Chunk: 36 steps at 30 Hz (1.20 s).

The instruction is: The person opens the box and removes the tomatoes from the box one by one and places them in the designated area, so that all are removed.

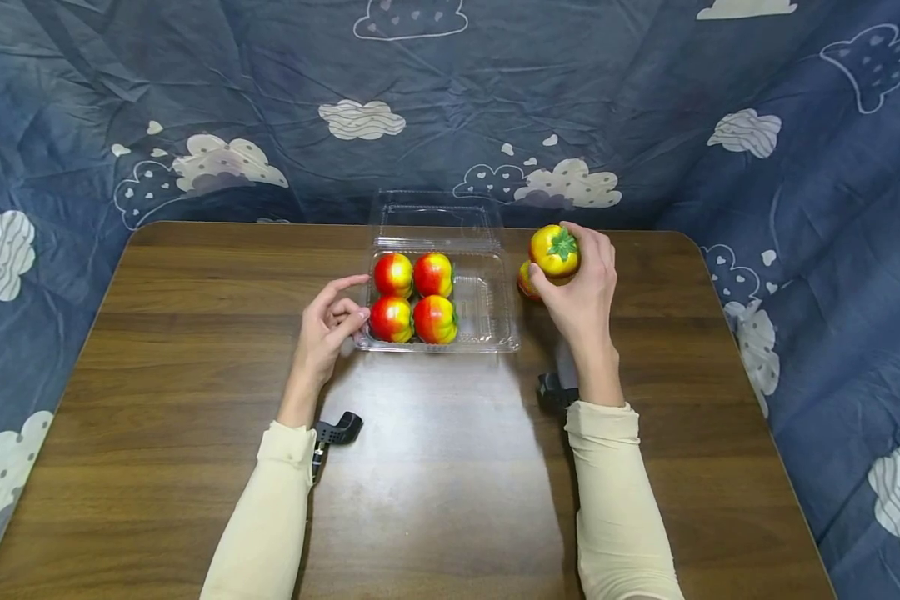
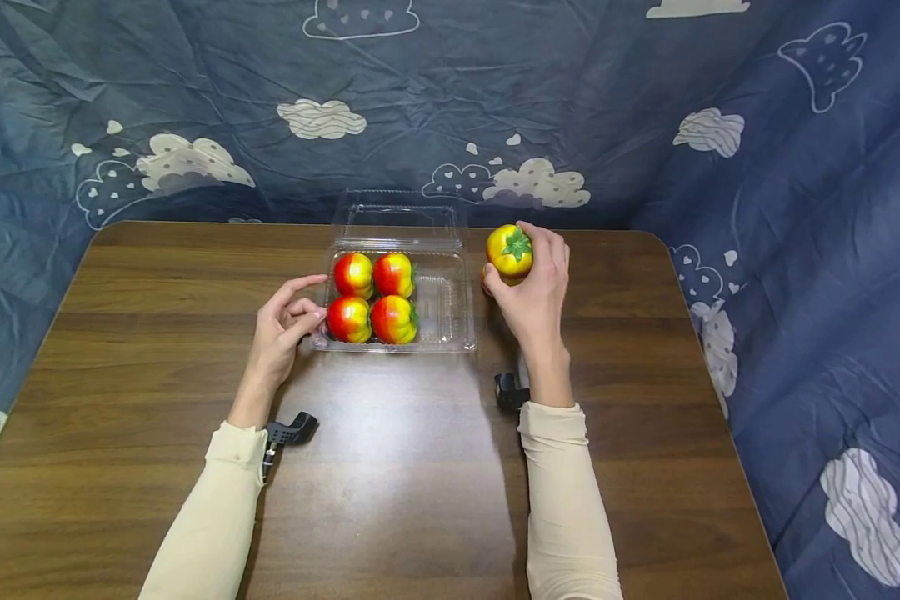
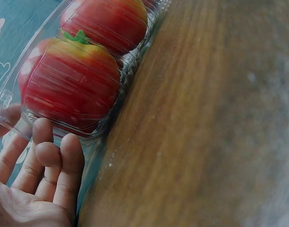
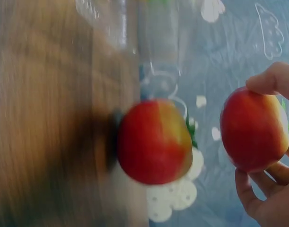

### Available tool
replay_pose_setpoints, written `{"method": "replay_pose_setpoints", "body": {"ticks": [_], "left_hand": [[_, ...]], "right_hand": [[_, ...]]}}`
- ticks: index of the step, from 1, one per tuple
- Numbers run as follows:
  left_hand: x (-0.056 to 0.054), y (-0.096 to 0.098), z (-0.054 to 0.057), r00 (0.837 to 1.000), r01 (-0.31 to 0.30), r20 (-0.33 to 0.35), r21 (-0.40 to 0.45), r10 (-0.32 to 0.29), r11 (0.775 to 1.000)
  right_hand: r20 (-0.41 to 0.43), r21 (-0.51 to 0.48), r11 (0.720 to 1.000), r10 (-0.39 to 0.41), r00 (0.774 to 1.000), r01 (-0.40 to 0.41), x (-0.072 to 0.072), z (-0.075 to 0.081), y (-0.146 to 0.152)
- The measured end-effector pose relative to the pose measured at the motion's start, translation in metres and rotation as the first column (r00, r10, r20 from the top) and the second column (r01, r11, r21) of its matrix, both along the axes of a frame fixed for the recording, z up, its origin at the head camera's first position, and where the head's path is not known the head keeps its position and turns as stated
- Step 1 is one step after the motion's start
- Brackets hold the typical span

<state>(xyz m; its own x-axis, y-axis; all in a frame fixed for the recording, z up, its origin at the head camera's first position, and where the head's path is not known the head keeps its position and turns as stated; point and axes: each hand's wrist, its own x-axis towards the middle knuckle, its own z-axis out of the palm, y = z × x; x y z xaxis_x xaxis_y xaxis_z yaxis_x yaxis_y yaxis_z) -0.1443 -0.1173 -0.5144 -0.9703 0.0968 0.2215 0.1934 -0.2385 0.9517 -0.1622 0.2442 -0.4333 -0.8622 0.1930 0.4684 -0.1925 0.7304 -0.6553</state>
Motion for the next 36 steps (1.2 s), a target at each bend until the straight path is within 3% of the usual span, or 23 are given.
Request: {"method": "replay_pose_setpoints", "body": {"ticks": [11,19,29,36], "left_hand": [[-0.001,-0.002,-0.001,1.0,0.013,-0.008,-0.004,-0.013,1.0],[-0.001,-0.001,-0.001,1.0,0.013,-0.01,-0.004,-0.013,1.0],[0.0,0.0,0.0,1.0,0.002,-0.001,-0.016,-0.002,1.0],[-0.001,-0.001,-0.002,1.0,0.007,-0.008,-0.009,-0.007,1.0]], "right_hand": [[0.043,-0.021,0.991,-0.132,0.99,0.133,0.001,0.0,0.031],[0.123,-0.049,0.971,-0.226,0.966,0.233,0.003,-0.006,0.042],[0.179,-0.06,0.96,-0.26,0.949,0.275,0.0,-0.023,0.052],[0.272,-0.061,0.955,-0.263,0.925,0.29,-0.004,-0.034,0.056]]}}
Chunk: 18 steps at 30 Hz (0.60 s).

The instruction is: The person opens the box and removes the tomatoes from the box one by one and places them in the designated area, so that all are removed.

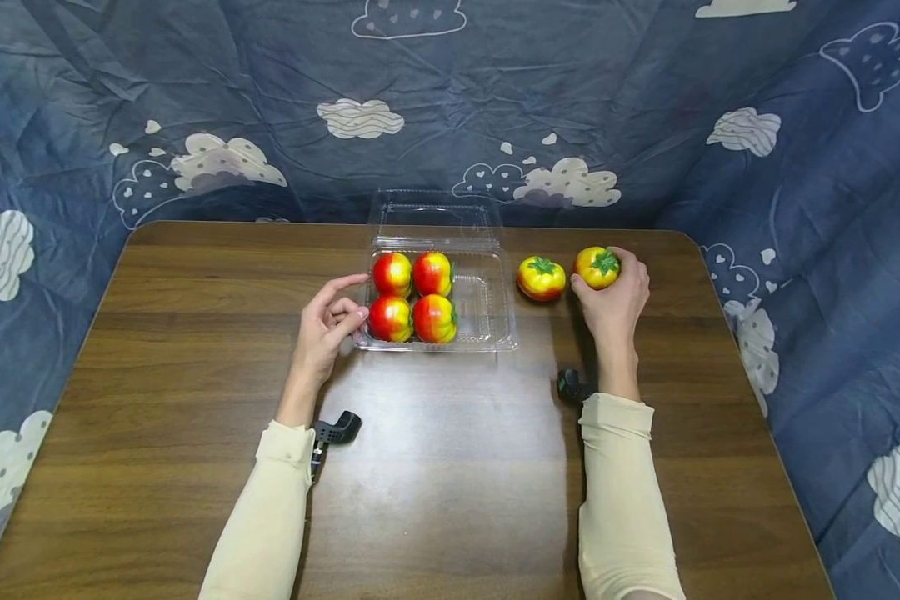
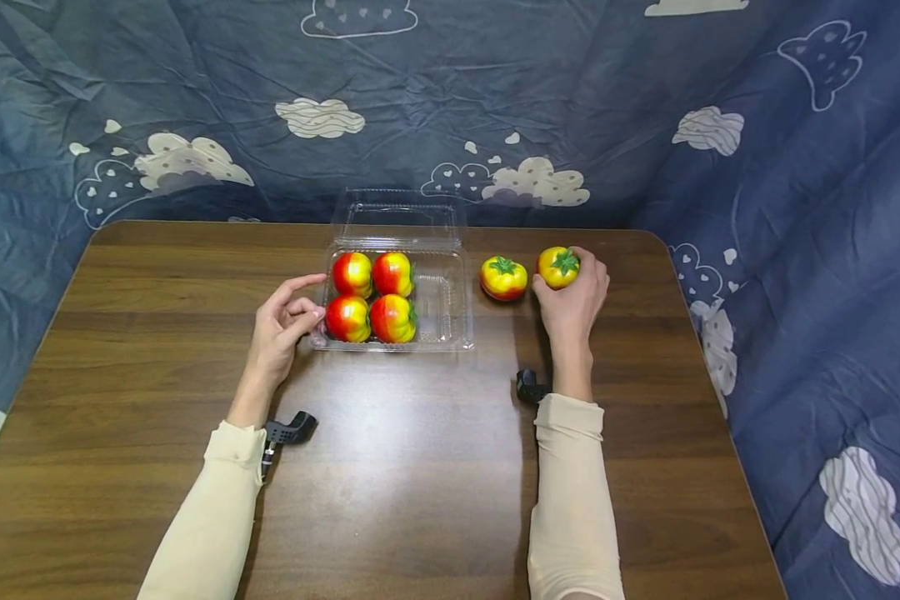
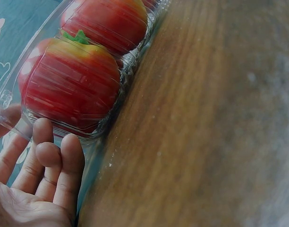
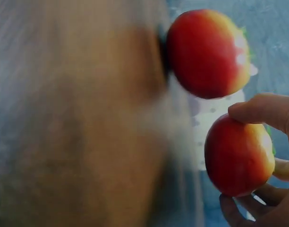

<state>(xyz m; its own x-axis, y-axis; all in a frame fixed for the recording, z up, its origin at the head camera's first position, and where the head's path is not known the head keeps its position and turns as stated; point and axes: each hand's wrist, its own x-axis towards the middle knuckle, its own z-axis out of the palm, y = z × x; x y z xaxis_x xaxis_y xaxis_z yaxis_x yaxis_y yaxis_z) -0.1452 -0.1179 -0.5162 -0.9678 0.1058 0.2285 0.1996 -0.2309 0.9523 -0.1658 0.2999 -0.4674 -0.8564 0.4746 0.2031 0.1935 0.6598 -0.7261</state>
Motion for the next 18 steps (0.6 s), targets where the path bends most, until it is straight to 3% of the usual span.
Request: {"method": "replay_pose_setpoints", "body": {"ticks": [9,18], "left_hand": [[0.001,-0.001,0.0,1.0,0.0,0.004,-0.002,0.0,1.0],[0.0,0.001,0.0,1.0,0.003,0.011,0.007,-0.003,1.0]], "right_hand": [[0.061,-0.026,1.0,0.017,0.998,-0.015,-0.001,-0.011,0.003],[0.015,-0.024,1.0,-0.01,1.0,0.01,0.003,0.002,0.003]]}}
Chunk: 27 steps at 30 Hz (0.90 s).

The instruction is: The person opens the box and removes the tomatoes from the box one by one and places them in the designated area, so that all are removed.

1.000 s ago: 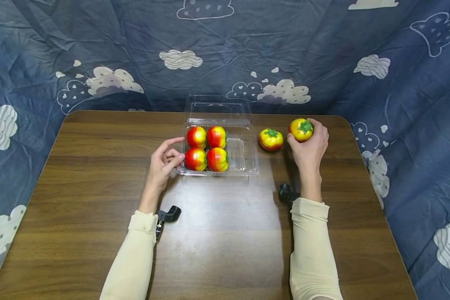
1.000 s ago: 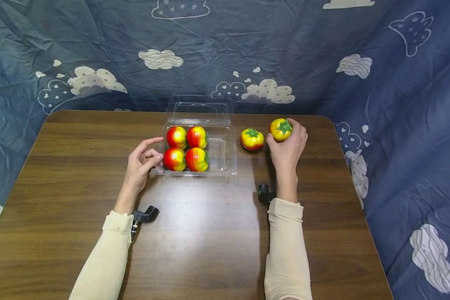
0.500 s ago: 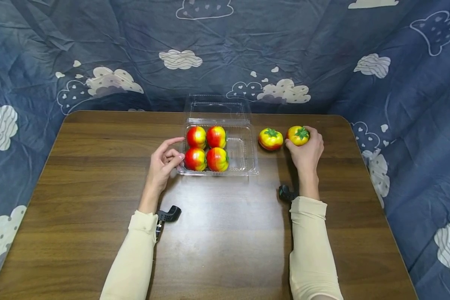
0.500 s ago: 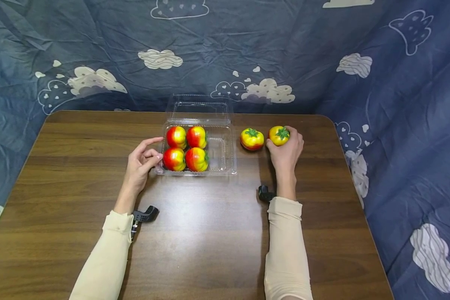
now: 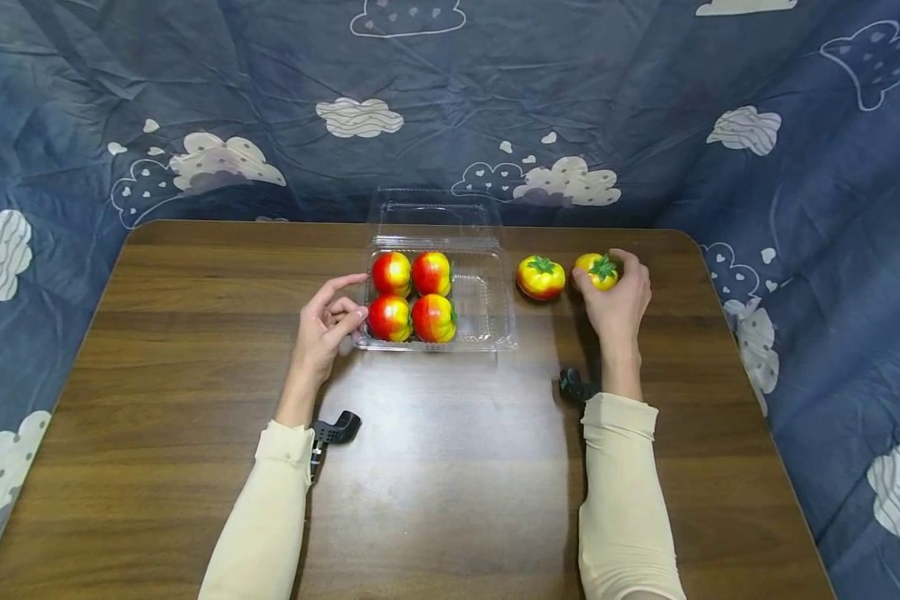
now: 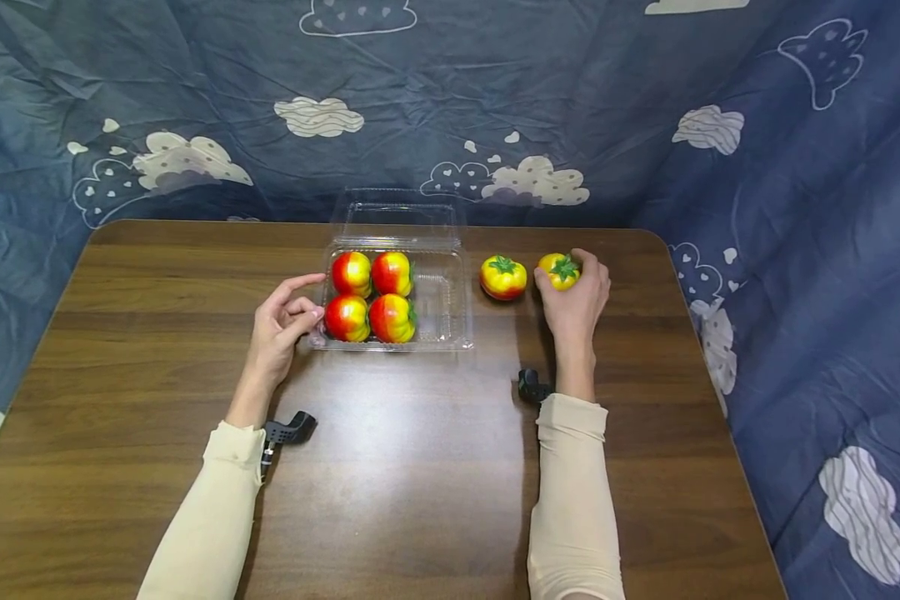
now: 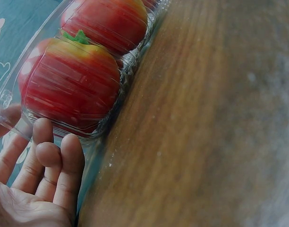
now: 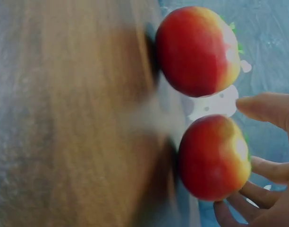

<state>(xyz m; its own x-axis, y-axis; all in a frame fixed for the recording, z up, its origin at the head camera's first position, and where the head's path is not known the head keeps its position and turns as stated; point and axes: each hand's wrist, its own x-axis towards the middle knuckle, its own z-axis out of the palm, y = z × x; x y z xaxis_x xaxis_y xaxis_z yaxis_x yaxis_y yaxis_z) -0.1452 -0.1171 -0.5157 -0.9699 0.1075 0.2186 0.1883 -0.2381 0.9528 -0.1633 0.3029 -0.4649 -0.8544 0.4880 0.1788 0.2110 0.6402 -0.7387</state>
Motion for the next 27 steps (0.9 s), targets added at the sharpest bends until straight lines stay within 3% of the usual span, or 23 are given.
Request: {"method": "replay_pose_setpoints", "body": {"ticks": [8,14,19,22,27], "left_hand": [[0.0,-0.001,0.0,1.0,-0.007,0.002,-0.005,0.007,1.0],[0.001,-0.001,0.001,1.0,-0.008,0.003,-0.002,0.008,1.0],[0.001,-0.002,0.001,1.0,-0.001,0.003,-0.002,0.001,1.0],[0.0,-0.002,0.001,1.0,0.005,0.001,-0.004,-0.005,1.0],[0.0,-0.001,0.001,1.0,0.002,-0.002,-0.01,-0.002,1.0]], "right_hand": [[-0.141,-0.007,1.0,-0.031,0.99,0.03,-0.002,0.009,-0.005],[-0.226,0.011,1.0,-0.006,0.974,0.009,-0.002,0.014,-0.01],[-0.23,0.017,1.0,0.016,0.973,-0.012,0.0,0.022,-0.018],[-0.22,0.014,0.998,0.056,0.974,-0.054,0.002,0.027,-0.027],[-0.172,0.037,0.977,0.213,0.962,-0.21,0.004,0.033,-0.052]]}}
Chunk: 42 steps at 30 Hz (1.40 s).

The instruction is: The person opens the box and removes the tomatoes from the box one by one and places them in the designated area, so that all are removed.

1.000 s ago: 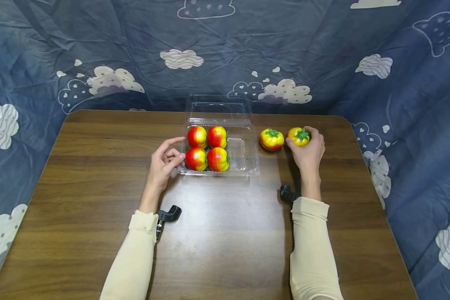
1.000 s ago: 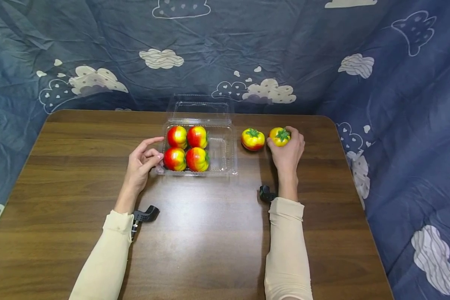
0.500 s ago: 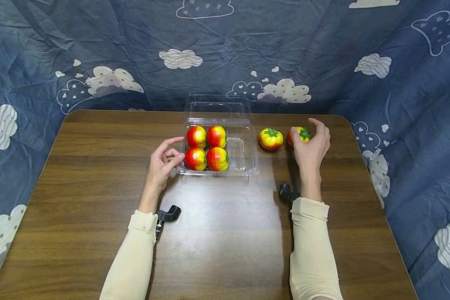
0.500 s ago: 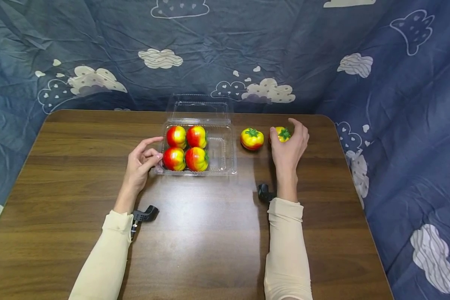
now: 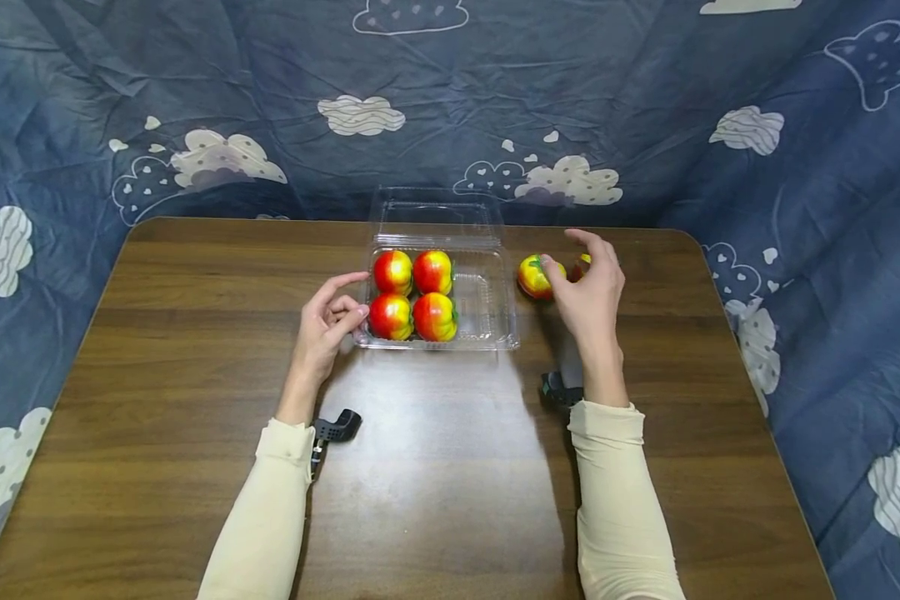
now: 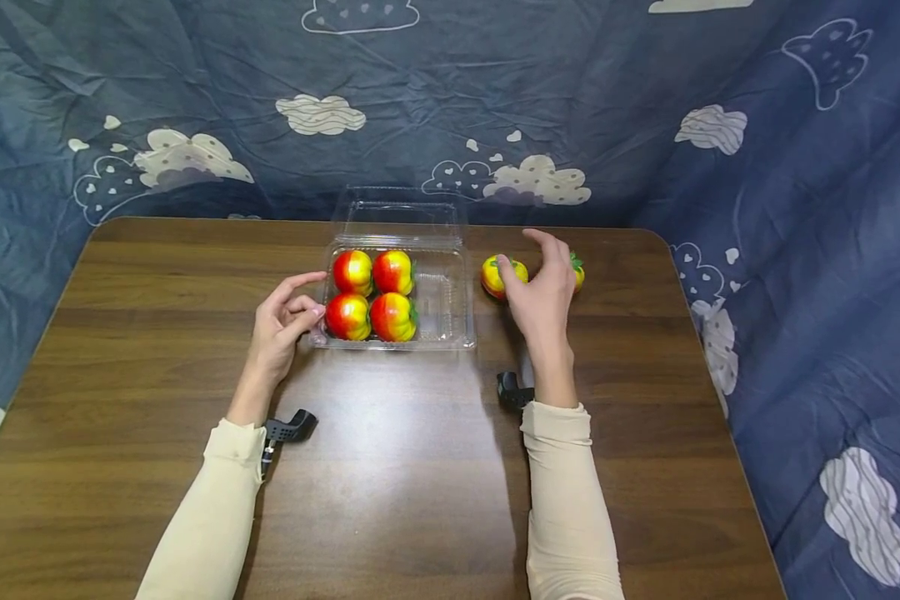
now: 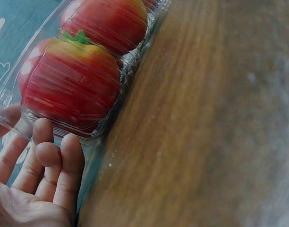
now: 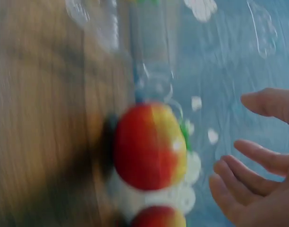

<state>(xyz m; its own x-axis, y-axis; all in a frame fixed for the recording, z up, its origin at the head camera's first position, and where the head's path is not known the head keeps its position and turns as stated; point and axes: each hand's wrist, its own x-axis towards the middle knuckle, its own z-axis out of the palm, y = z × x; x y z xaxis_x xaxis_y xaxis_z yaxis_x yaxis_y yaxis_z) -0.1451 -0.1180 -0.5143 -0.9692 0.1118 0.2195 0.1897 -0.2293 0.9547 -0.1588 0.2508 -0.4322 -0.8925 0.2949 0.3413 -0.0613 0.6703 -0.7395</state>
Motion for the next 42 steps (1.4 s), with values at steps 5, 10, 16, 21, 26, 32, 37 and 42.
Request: {"method": "replay_pose_setpoints", "body": {"ticks": [5,10,16,21,26,32,37,42], "left_hand": [[-0.001,0.0,0.001,1.0,-0.003,0.004,0.006,0.003,1.0],[-0.002,0.001,0.002,1.0,-0.002,0.006,-0.006,0.002,1.0],[-0.002,0.0,0.001,1.0,-0.001,0.005,0.002,0.001,1.0],[-0.002,-0.001,-0.002,1.0,0.003,0.005,0.005,-0.003,1.0],[-0.001,-0.001,-0.003,1.0,0.001,0.01,0.01,-0.001,1.0],[0.0,-0.001,-0.003,1.0,0.0,0.009,0.003,0.0,1.0],[0.0,-0.001,-0.002,1.0,-0.001,0.006,0.001,0.001,1.0],[-0.001,-0.002,-0.002,1.0,-0.001,0.004,0.002,0.001,1.0]], "right_hand": [[0.054,0.016,0.98,0.199,0.979,-0.2,0.002,0.002,-0.026],[0.139,0.0,0.924,0.378,0.915,-0.382,0.007,0.006,-0.041],[0.165,0.047,0.885,0.451,0.877,-0.463,0.008,0.002,-0.05],[0.167,0.055,0.864,0.486,0.858,-0.5,0.01,0.0,-0.056],[0.186,0.036,0.833,0.537,0.823,-0.552,0.012,-0.001,-0.065],[0.236,0.014,0.801,0.579,0.78,-0.599,0.016,-0.004,-0.072],[0.269,-0.003,0.787,0.595,0.757,-0.617,0.017,-0.004,-0.076],[0.292,0.013,0.769,0.608,0.738,-0.639,0.015,-0.006,-0.08]]}}
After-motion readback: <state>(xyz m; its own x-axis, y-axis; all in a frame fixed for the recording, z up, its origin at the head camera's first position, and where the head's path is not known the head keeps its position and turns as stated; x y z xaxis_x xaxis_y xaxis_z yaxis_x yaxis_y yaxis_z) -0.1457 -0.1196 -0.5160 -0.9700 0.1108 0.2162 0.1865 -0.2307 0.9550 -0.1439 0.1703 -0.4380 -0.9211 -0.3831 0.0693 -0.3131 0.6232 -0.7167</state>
